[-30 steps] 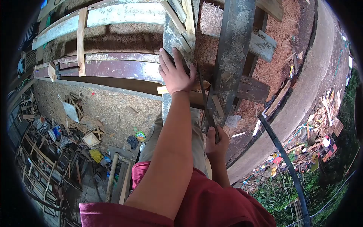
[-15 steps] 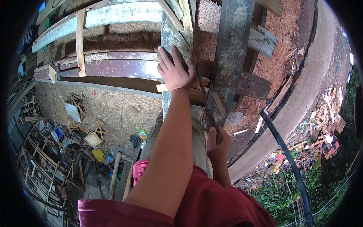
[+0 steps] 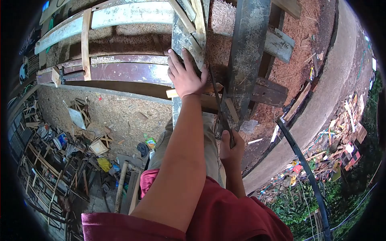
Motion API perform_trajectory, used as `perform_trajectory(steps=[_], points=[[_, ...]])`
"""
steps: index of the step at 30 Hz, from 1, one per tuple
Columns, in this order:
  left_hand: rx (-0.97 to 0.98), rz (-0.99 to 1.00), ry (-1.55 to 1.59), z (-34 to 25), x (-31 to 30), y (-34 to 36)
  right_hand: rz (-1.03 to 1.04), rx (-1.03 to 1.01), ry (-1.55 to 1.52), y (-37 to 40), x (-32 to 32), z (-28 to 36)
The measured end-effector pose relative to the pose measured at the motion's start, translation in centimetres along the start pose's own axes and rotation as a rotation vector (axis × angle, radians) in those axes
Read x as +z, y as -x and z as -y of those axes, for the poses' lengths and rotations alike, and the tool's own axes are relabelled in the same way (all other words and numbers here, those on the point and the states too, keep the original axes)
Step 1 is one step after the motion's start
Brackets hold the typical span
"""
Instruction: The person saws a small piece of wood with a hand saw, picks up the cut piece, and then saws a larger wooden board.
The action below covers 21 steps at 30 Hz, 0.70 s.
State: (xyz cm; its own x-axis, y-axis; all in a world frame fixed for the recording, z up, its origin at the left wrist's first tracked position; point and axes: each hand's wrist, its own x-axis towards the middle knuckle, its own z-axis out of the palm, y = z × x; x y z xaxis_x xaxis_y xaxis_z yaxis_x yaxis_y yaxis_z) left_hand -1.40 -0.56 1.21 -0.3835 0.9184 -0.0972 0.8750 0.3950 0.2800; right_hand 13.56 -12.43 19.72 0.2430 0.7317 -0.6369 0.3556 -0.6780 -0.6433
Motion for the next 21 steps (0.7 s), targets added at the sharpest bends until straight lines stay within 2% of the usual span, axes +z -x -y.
perform_trajectory(steps=[7,10,13,16,21], points=[[0.000,-0.017,0.010,0.0,0.1,0.0,0.026,-0.035,0.096,0.0,-0.1,-0.3],[0.000,-0.013,0.003,-0.1,-0.1,0.0,0.019,0.047,0.057,0.3,-0.1,-0.1],[0.001,-0.009,-0.009,-0.1,0.0,0.0,-0.013,-0.022,0.038,0.6,-0.1,0.1],[-0.001,-0.021,0.007,-0.1,0.0,0.1,0.008,0.014,0.032,0.6,0.0,-0.1],[0.004,-0.034,0.012,0.0,0.3,0.2,-0.017,-0.044,0.070,0.9,0.1,-1.2]])
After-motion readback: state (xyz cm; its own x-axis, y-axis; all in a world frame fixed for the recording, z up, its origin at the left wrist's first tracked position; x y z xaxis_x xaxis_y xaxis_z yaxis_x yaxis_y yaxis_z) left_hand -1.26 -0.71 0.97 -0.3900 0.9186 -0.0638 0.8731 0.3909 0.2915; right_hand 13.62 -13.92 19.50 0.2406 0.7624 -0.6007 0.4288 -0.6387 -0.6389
